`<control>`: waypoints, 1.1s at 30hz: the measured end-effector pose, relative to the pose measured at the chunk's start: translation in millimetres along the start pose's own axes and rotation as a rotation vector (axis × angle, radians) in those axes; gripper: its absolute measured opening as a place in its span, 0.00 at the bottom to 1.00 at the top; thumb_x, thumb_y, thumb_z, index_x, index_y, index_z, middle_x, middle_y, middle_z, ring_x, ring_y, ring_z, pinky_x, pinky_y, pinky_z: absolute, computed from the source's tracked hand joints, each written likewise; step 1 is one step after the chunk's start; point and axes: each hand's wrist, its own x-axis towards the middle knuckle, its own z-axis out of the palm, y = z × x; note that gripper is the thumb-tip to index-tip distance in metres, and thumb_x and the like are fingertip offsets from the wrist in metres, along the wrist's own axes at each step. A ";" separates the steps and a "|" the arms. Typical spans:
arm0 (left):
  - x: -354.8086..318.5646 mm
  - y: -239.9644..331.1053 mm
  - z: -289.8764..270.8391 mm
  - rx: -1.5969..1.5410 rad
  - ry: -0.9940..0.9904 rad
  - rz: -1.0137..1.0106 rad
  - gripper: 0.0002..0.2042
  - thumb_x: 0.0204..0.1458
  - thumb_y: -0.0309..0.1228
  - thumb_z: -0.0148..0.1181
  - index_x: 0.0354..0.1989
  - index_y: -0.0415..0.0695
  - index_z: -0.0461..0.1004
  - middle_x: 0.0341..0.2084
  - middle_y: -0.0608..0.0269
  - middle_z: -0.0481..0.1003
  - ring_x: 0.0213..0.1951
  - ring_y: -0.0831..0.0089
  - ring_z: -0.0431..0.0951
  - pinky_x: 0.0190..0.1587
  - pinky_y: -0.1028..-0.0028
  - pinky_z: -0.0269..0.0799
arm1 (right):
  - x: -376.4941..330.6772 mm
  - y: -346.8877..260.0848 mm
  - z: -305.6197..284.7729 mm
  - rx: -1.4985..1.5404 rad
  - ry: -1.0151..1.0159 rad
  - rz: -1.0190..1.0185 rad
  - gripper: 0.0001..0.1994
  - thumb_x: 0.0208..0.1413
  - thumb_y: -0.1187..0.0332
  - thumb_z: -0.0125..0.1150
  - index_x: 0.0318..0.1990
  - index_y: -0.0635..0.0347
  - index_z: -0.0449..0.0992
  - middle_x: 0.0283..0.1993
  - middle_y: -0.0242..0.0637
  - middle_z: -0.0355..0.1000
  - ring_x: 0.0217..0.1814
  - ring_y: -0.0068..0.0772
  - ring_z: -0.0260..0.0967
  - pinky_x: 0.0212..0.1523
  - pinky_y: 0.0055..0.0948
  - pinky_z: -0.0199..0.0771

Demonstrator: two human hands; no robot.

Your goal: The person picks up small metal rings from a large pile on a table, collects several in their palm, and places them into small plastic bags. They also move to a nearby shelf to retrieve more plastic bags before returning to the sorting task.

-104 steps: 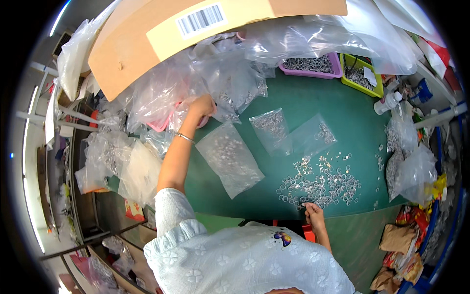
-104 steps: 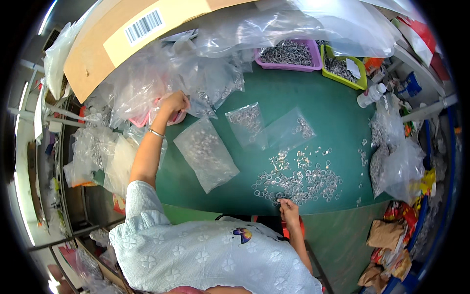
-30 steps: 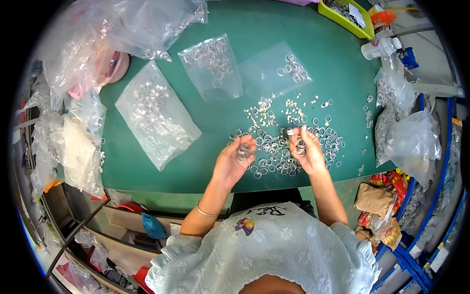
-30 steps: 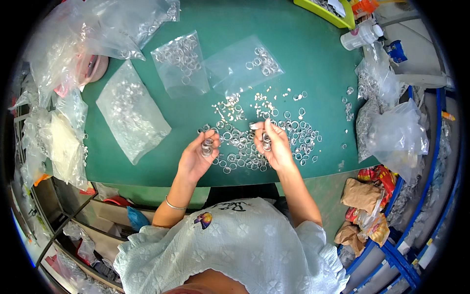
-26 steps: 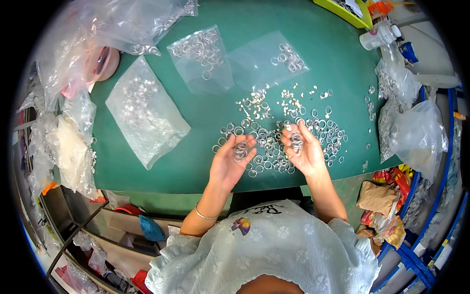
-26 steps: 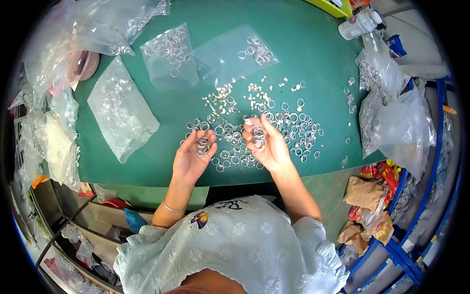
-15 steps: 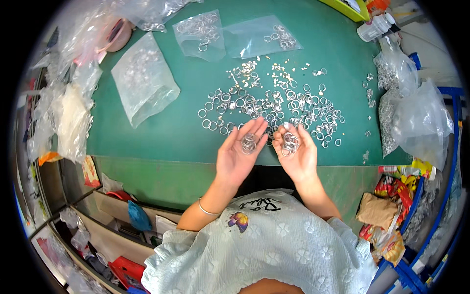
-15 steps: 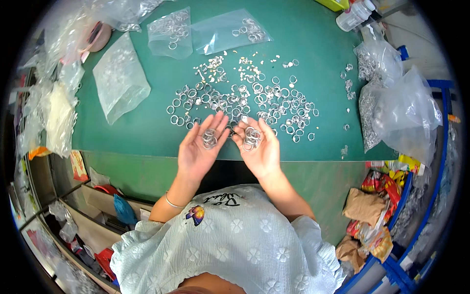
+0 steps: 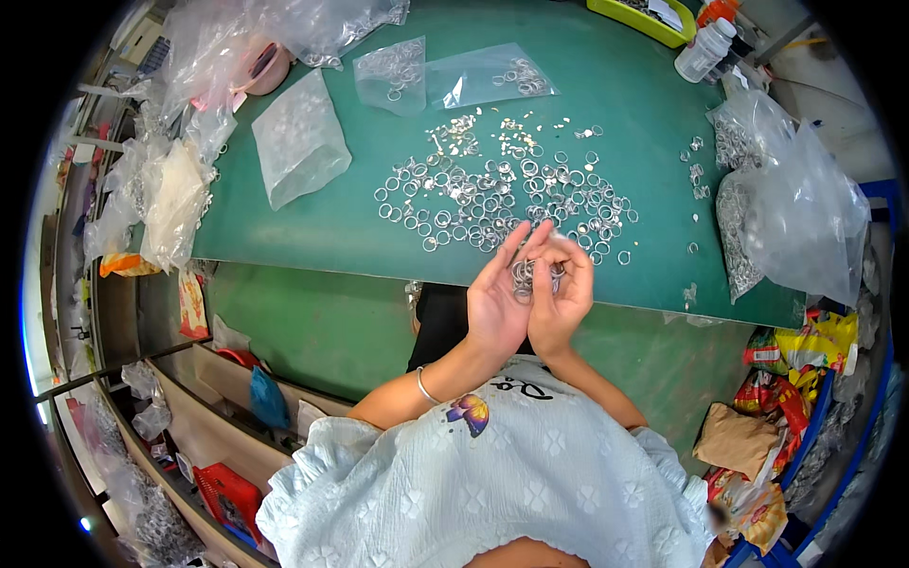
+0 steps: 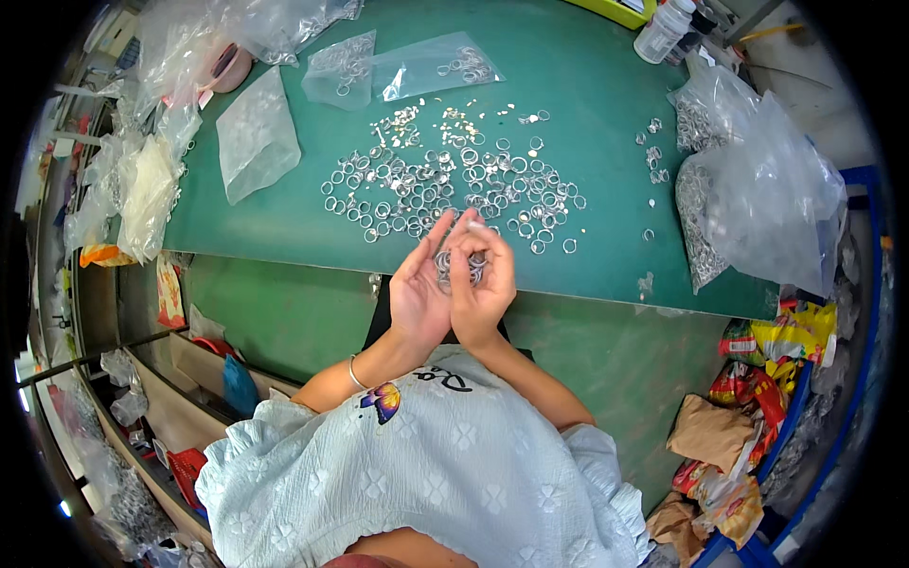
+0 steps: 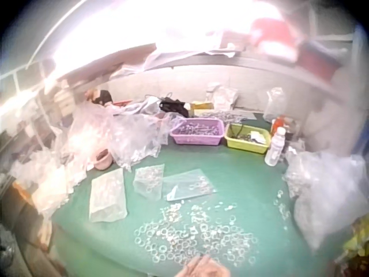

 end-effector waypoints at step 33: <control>33.7 59.5 -50.4 0.591 -0.057 0.421 0.21 0.50 0.13 0.44 0.55 0.32 0.63 0.59 0.47 0.59 0.59 0.64 0.62 0.62 0.65 0.56 | 18.9 37.2 68.9 0.771 0.352 0.741 0.11 0.58 0.74 0.49 0.48 0.62 0.65 0.44 0.39 0.68 0.47 0.28 0.66 0.48 0.30 0.69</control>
